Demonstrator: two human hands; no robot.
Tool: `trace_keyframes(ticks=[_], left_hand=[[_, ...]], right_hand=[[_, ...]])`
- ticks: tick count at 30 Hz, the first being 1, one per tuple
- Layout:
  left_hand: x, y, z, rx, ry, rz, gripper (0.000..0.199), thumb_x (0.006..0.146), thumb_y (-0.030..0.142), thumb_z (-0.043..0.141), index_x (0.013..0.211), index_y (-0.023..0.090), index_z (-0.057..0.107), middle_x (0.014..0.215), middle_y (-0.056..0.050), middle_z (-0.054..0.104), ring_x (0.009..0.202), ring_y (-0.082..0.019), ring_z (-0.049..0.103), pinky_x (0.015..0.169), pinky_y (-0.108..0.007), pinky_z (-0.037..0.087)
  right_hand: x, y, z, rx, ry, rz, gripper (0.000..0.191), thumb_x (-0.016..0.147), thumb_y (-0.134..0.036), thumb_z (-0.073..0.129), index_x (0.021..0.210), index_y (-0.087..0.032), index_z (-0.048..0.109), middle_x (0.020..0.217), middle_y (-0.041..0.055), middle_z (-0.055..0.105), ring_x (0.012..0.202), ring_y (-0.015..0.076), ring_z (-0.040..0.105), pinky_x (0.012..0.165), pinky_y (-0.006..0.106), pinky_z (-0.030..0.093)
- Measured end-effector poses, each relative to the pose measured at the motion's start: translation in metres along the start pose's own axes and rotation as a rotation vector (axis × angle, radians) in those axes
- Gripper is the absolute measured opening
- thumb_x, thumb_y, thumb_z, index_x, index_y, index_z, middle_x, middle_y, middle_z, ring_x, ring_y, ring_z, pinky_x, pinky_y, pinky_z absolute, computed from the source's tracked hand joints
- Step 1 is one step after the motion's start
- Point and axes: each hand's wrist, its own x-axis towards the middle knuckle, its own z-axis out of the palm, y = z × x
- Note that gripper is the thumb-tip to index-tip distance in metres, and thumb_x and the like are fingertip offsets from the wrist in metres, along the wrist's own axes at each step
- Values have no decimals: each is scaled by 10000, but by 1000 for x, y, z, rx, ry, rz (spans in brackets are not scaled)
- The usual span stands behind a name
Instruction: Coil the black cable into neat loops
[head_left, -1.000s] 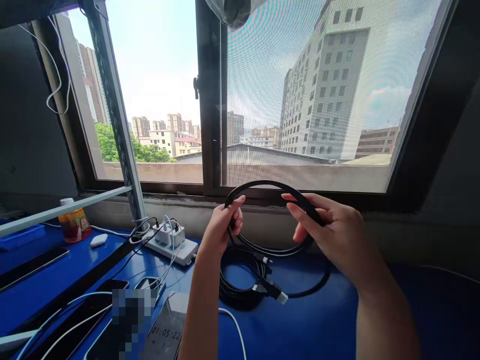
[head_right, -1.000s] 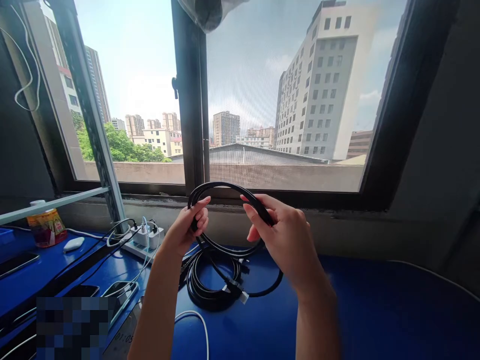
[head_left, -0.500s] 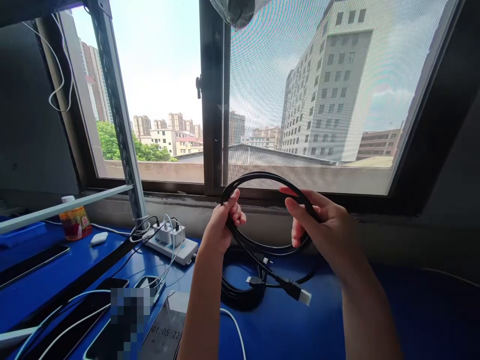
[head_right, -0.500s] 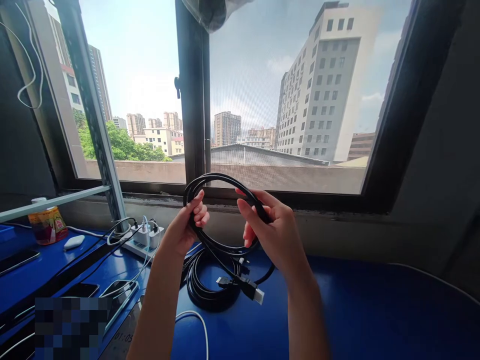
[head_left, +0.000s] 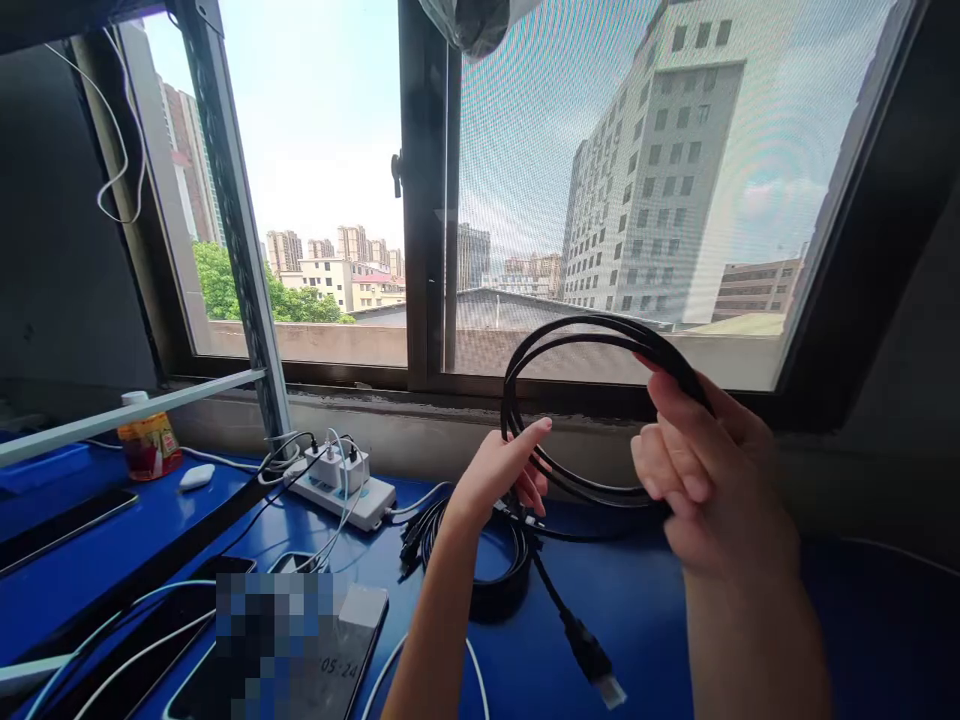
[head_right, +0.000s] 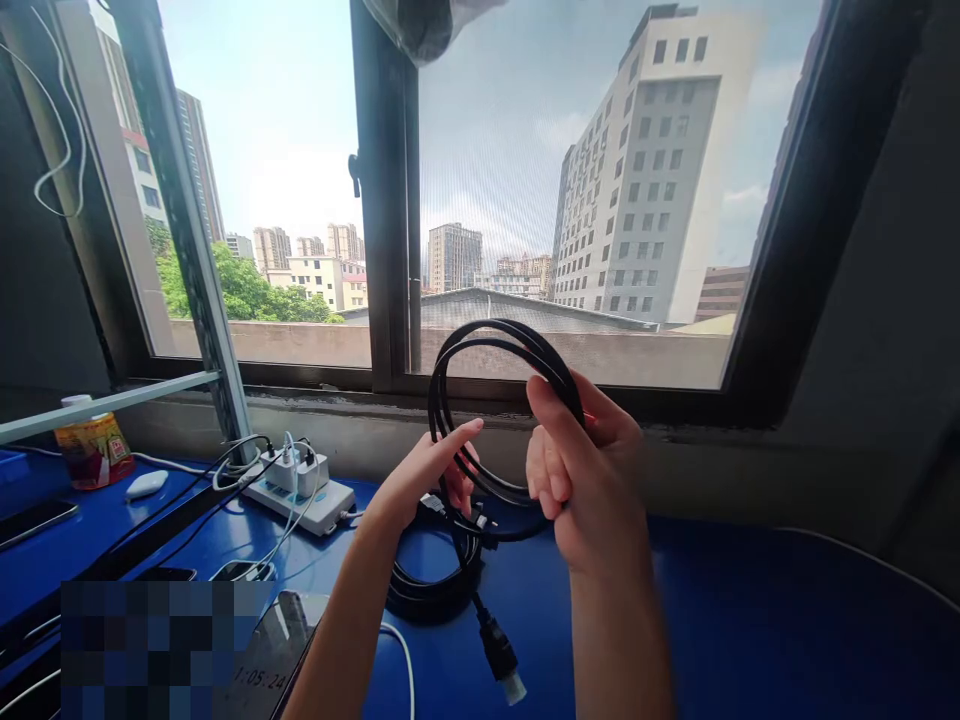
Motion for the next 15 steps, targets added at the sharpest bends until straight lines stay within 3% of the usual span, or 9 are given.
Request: trace_keyframes(ticks=[2, 5, 8, 10, 12, 15], left_hand=[[-2, -2, 1, 86, -128, -9, 572, 881, 507, 422, 441, 150, 501, 370, -15, 481, 353, -112, 501, 462, -220, 361], [-5, -3, -2, 181, -365, -41, 691, 870, 617, 308, 420, 157, 560, 419, -52, 532, 480, -139, 564, 597, -248, 436], [-4, -4, -11, 239, -616, -37, 722, 836, 699, 248, 493, 204, 646, 512, -65, 605, 716, -187, 629, 804, -291, 461], [-3, -7, -16, 254, -713, -25, 700, 839, 696, 255, 587, 216, 698, 588, -63, 647, 799, -199, 631, 851, -317, 454], [-2, -11, -19, 264, -655, -26, 627, 852, 654, 314, 683, 215, 728, 655, -48, 671, 787, -193, 631, 808, -324, 465], [2, -17, -17, 221, -455, 11, 475, 868, 552, 409, 771, 222, 735, 704, -19, 680, 794, -171, 641, 763, -289, 461]], right_hand=[[-2, 0, 1, -7, 23, -52, 245, 510, -420, 876, 647, -266, 743, 232, -102, 292, 171, 24, 238, 209, 120, 241], [-5, 2, 4, -54, -46, -92, 187, 607, -414, 837, 722, -288, 760, 239, -102, 320, 166, 26, 251, 210, 118, 253], [-9, 1, 6, -101, -134, -110, 135, 682, -391, 797, 803, -338, 764, 247, -102, 362, 155, 32, 260, 205, 118, 249], [-13, 0, 6, -129, -173, -134, 123, 720, -377, 772, 840, -355, 762, 243, -106, 359, 148, 36, 256, 204, 118, 253], [-17, -2, 5, -166, -215, -139, 125, 753, -370, 748, 875, -345, 762, 245, -105, 362, 152, 40, 271, 215, 119, 280], [-24, -5, 2, -189, -235, -133, 163, 773, -368, 733, 932, -339, 754, 258, -108, 370, 163, 39, 277, 230, 123, 297]])
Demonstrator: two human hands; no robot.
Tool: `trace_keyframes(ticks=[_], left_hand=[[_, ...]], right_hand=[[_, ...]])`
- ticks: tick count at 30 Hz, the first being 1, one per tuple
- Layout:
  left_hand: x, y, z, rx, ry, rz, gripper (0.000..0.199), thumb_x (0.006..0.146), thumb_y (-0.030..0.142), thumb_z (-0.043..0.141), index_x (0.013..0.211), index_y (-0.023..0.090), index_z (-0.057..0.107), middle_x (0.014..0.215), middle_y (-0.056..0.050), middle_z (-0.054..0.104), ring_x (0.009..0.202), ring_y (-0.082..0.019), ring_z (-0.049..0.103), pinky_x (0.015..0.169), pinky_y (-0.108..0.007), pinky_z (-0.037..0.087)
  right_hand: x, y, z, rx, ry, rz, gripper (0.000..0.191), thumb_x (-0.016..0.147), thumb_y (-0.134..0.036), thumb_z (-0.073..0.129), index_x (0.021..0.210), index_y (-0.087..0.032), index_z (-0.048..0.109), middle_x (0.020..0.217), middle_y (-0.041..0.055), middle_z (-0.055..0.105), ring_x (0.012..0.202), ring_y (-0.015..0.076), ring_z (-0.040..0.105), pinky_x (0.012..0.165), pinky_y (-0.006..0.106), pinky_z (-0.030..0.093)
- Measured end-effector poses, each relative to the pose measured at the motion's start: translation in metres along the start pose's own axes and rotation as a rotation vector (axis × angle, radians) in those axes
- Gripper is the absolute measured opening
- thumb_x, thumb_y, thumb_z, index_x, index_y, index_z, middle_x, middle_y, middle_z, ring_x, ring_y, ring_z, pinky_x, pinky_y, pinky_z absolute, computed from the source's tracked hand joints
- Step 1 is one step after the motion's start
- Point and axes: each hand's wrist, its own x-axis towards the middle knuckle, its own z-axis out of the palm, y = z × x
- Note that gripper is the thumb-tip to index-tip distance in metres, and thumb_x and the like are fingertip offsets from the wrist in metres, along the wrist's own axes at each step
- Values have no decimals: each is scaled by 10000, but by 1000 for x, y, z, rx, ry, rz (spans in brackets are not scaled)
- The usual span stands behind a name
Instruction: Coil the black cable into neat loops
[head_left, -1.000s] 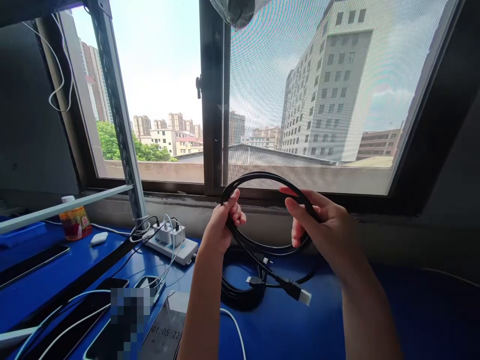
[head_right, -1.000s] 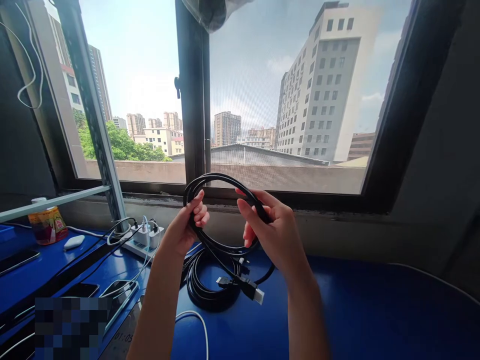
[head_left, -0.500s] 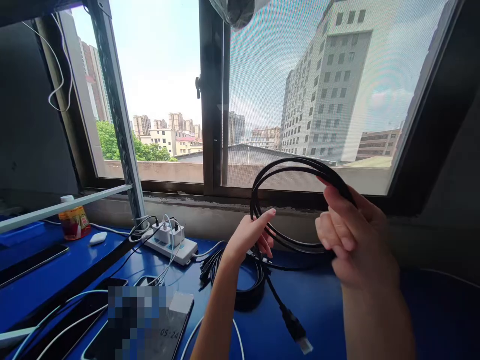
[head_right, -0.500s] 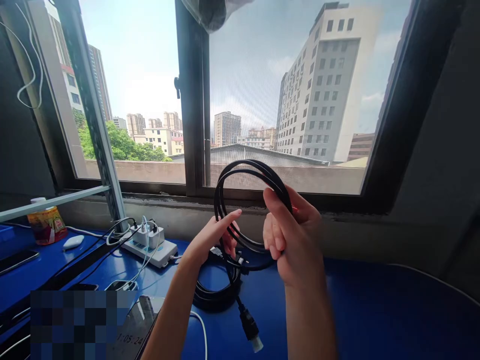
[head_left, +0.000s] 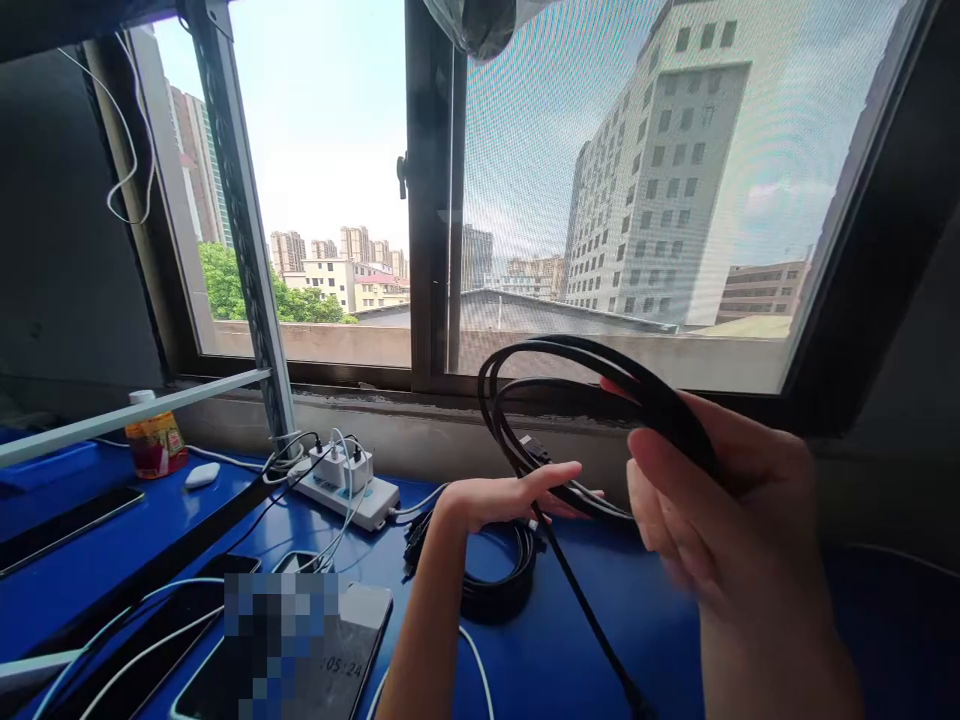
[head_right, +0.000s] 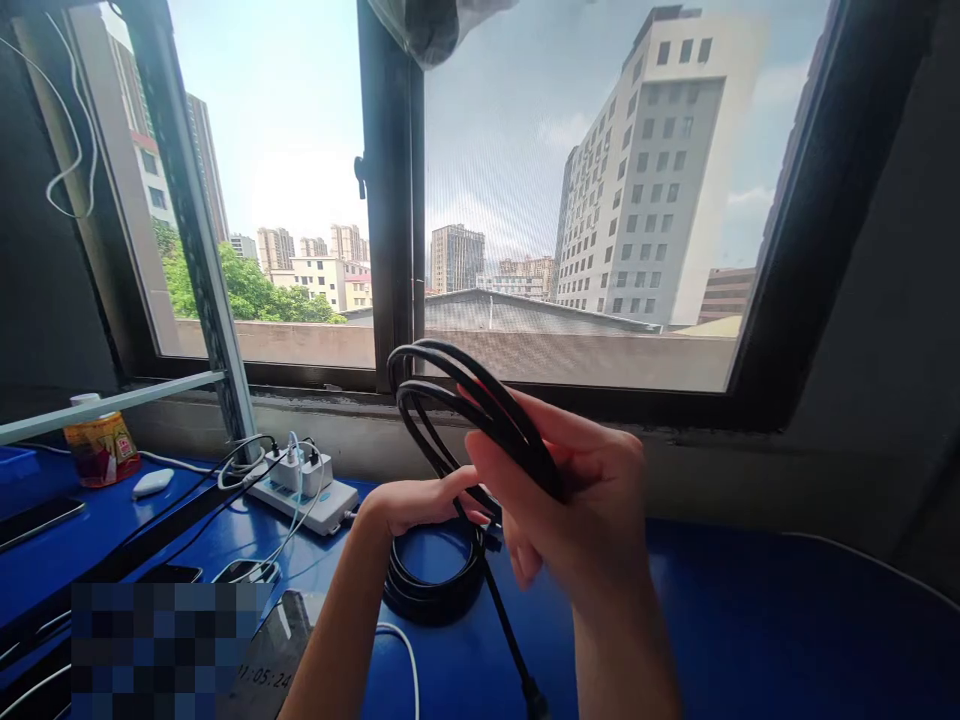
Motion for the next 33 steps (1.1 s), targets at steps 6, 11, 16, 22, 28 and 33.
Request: trace_keyframes(ticks=[6, 11, 16, 22, 28, 33], left_hand=[[8, 4, 5, -317, 213, 425, 339, 806, 510, 559, 872, 201, 682, 1041, -37, 707, 1054, -201, 624, 897, -290, 448], [7, 18, 9, -640, 447, 621, 551, 577, 669, 723, 712, 203, 463, 708, -20, 698, 809, -222, 693, 778, -307, 514], [8, 21, 8, -597, 581, 663, 609, 588, 758, 642, 717, 211, 410, 393, 108, 359, 572, -229, 683, 567, -274, 514], [-7, 22, -5, -336, 842, 607, 324, 781, 488, 585, 777, 166, 549, 360, 122, 289, 376, -155, 587, 354, -184, 382], [-21, 28, -10, -236, 959, 479, 151, 811, 210, 496, 772, 135, 621, 331, 118, 285, 275, -101, 472, 264, -154, 238], [-23, 32, -4, -267, 862, 418, 188, 865, 187, 441, 772, 126, 593, 338, 103, 341, 259, -73, 409, 272, -146, 218]], right_hand=[[6, 10, 0, 121, -31, -71, 141, 792, -401, 712, 922, -363, 750, 263, -106, 347, 184, 22, 228, 245, 132, 232], [27, 29, 3, 387, 206, 144, 261, 537, -474, 856, 696, -297, 748, 259, -112, 240, 248, -5, 183, 288, 102, 219], [28, 31, 4, 295, 262, 286, 392, 448, -436, 883, 743, -240, 716, 311, -125, 311, 260, 7, 241, 274, 111, 225], [21, 39, -1, -184, 264, 79, 547, 638, -355, 779, 1142, -239, 599, 658, -68, 604, 297, 37, 406, 257, 150, 292], [19, 46, 1, -415, 183, 6, 515, 679, -403, 755, 1159, -261, 633, 831, -10, 626, 401, 19, 371, 322, 146, 333], [20, 41, 0, -448, 202, -5, 440, 731, -426, 697, 1127, -235, 676, 790, 20, 657, 516, 75, 482, 389, 169, 371]])
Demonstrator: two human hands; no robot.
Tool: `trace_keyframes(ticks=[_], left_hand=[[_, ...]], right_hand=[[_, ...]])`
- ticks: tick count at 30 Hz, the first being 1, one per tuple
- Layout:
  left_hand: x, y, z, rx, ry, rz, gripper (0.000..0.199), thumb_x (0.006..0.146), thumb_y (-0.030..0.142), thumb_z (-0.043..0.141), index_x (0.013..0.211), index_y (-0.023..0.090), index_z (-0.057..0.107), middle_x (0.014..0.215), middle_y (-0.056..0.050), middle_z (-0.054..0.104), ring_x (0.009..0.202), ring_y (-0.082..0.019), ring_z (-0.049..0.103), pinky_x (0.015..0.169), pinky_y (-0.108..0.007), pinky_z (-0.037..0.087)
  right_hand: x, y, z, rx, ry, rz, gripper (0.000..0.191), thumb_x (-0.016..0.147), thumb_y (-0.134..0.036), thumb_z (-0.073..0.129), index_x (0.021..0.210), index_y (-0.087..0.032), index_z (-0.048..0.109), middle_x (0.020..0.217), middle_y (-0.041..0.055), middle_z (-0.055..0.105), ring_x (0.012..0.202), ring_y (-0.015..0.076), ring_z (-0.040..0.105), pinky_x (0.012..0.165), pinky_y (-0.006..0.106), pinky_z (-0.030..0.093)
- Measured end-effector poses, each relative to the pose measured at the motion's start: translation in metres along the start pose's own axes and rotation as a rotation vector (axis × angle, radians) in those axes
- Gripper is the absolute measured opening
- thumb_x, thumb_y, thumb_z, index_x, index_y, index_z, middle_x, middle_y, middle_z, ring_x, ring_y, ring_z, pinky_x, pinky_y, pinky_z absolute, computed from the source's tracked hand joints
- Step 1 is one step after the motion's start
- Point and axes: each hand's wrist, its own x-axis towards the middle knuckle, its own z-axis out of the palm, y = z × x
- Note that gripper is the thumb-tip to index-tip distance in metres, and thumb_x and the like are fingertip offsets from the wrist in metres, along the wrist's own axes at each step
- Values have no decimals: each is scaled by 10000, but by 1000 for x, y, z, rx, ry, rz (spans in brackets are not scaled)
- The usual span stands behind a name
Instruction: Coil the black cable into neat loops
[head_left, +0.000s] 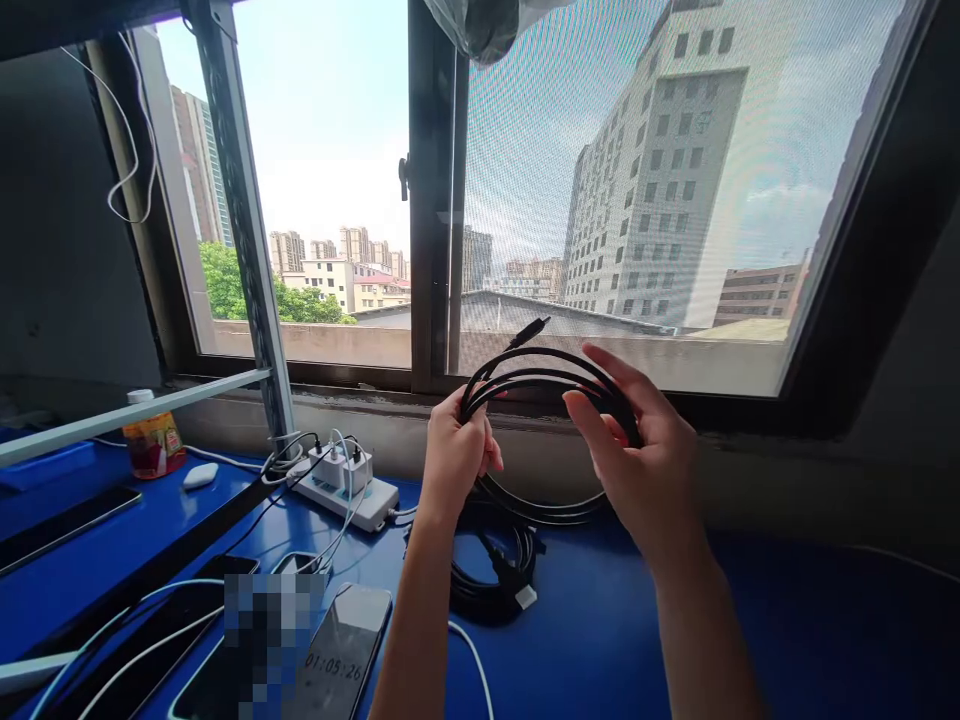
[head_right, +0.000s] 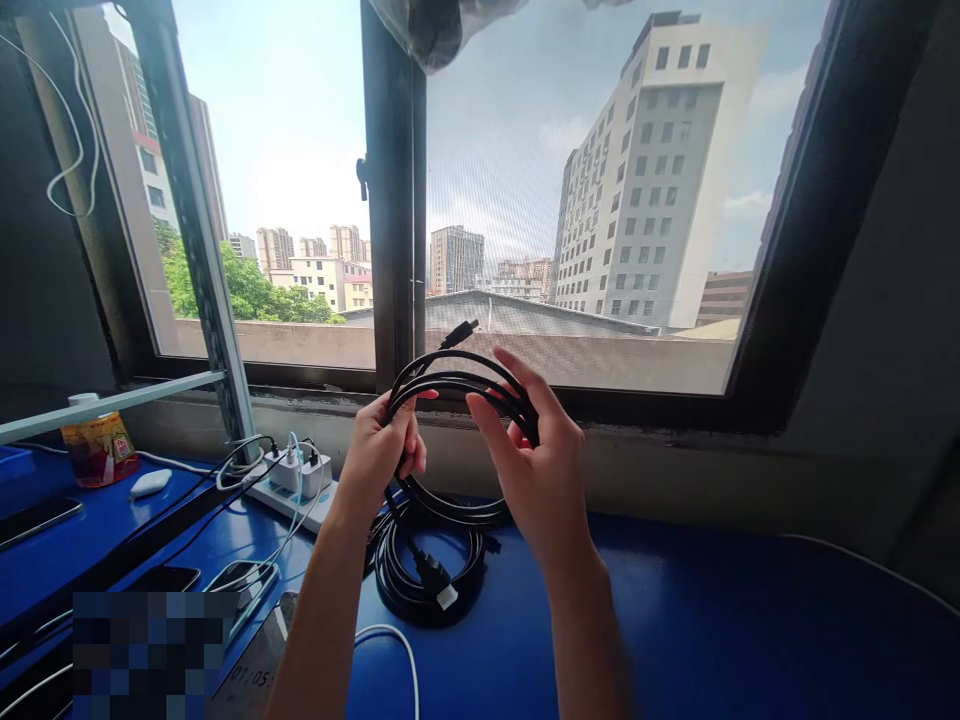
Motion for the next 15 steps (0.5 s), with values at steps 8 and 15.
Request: trace_keyframes(ticks=[8, 15], left_hand=[[-3, -3, 3, 40, -189, 8, 232, 791, 363, 635, 782, 167, 512, 422, 104, 403, 317, -60, 446, 320, -144, 257], [-3, -1, 4, -105, -225, -80, 630, 665, 816, 491, 663, 186, 461, 442, 81, 328, 321, -45, 352, 331, -184, 164]], right_hand=[[6, 6, -9, -56, 84, -30, 374, 752, -462, 666, 1025, -212, 716, 651, 5, 641, 454, 94, 480, 406, 221, 384], [6, 5, -10, -74, 122, -114, 293, 768, -386, 665, 981, -196, 728, 737, -1, 643, 354, 35, 377, 379, 215, 380]])
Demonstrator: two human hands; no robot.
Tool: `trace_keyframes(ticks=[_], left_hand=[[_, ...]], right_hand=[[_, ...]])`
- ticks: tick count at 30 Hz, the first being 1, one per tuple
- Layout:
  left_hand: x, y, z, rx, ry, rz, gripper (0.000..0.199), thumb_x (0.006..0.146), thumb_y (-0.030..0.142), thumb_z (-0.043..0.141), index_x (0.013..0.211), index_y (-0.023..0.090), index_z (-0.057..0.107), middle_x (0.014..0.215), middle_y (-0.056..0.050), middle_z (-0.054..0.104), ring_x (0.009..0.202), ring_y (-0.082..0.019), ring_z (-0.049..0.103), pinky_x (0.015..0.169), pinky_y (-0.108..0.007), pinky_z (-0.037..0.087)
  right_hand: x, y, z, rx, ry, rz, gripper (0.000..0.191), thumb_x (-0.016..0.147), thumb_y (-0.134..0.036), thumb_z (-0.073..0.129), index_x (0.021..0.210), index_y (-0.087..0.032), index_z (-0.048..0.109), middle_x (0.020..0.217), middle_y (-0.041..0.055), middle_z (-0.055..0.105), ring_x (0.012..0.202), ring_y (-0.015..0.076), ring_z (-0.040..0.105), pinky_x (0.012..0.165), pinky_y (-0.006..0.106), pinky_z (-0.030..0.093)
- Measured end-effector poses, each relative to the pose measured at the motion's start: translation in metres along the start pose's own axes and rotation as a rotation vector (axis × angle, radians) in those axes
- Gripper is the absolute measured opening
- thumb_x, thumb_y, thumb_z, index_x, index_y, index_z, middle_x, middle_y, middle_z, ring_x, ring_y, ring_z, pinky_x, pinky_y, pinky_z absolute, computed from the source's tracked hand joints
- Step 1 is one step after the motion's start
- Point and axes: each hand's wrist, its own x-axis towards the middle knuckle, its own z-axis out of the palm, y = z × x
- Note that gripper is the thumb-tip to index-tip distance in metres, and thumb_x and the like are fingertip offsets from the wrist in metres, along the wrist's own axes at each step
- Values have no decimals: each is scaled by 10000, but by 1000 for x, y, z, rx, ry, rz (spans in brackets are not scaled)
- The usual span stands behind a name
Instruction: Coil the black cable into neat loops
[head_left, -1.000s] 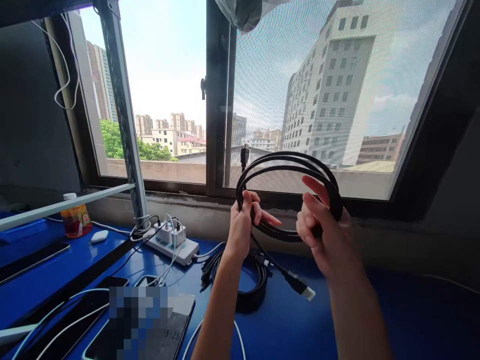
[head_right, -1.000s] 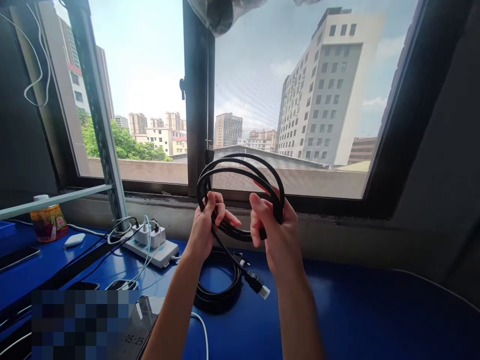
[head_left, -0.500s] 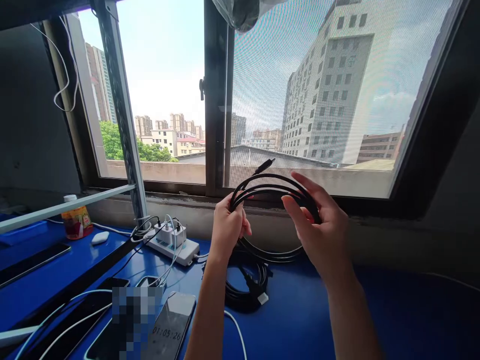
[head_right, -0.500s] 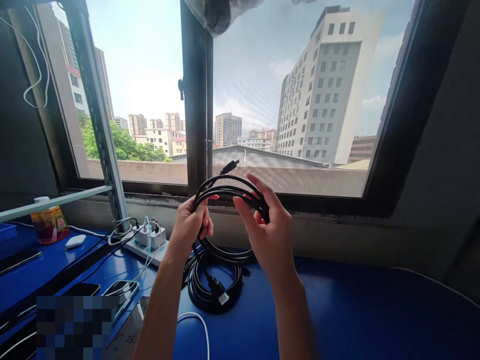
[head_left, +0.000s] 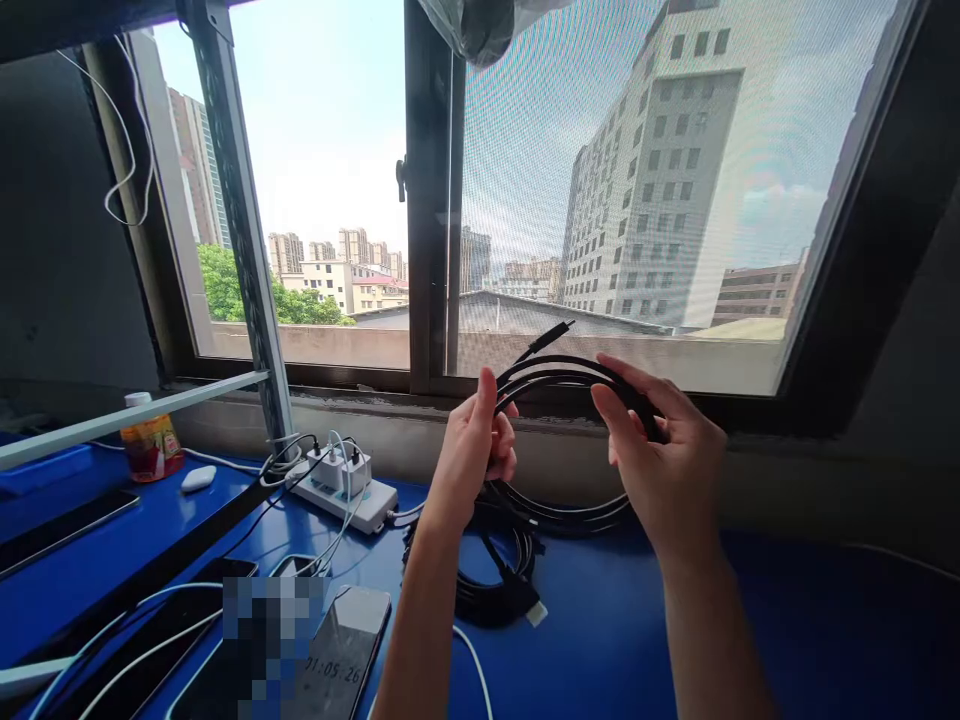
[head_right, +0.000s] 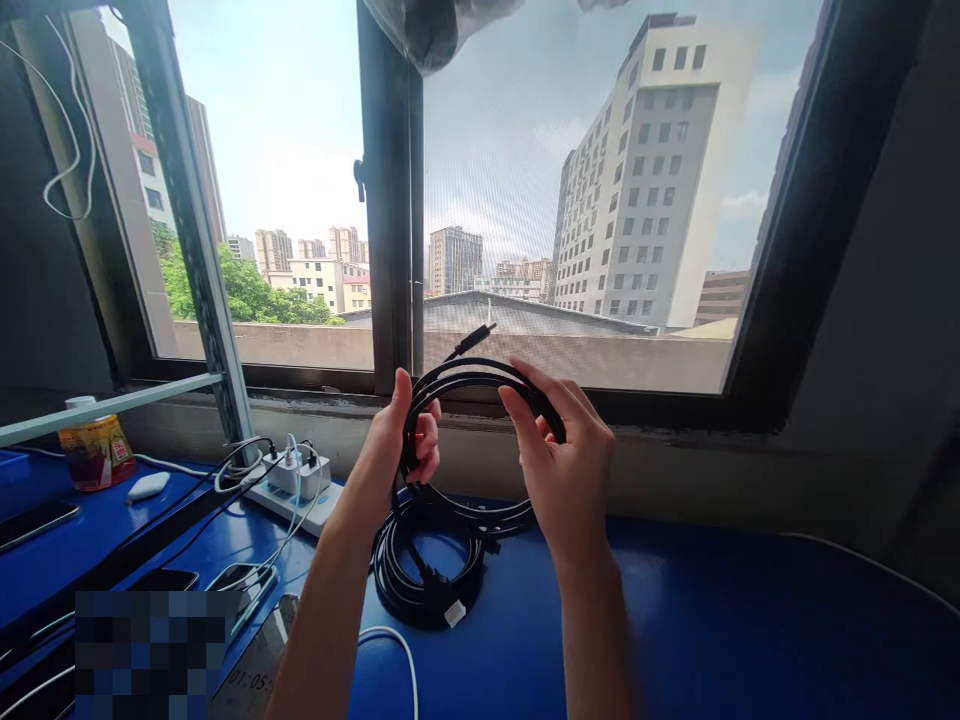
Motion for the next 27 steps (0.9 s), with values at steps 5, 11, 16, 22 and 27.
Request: trace_keyframes(ticks=[5, 11, 16, 22, 27], left_hand=[[0, 8, -1, -113, 10, -79, 555, 800, 695, 481, 569, 193, 429, 434, 75, 212, 320, -29, 204, 358, -236, 76], [-6, 16, -2, -230, -12, -105, 366, 851, 429, 551, 625, 202, 373, 460, 70, 225, 347, -28, 176, 374, -224, 67], [-5, 13, -5, -312, 42, -59, 163, 806, 277, 589, 944, 236, 512, 496, 82, 298, 356, -34, 198, 373, -187, 82], [-3, 10, -6, -190, -6, 3, 291, 794, 384, 610, 1048, 241, 605, 523, 64, 349, 382, -37, 198, 380, -206, 92], [-2, 8, -2, -82, -9, 72, 411, 760, 553, 620, 954, 190, 624, 503, 68, 344, 391, -33, 198, 376, -189, 85]], right_hand=[[-1, -3, 1, 10, 8, -34, 234, 775, -356, 663, 930, -195, 732, 730, 7, 651, 414, 60, 448, 396, 216, 388], [-1, -1, 1, 28, 29, -9, 207, 764, -372, 672, 879, -210, 731, 777, 29, 677, 611, 132, 594, 444, 224, 417], [-1, 0, 1, -9, 25, 12, 205, 757, -398, 664, 830, -217, 727, 681, 23, 643, 621, 157, 602, 465, 245, 423], [-1, 2, 0, -46, 21, 29, 255, 764, -435, 649, 842, -202, 717, 633, 18, 614, 521, 135, 541, 445, 250, 392], [-1, 4, 1, -69, 55, 1, 235, 780, -420, 642, 822, -198, 705, 654, 33, 622, 687, 190, 627, 513, 266, 457]])
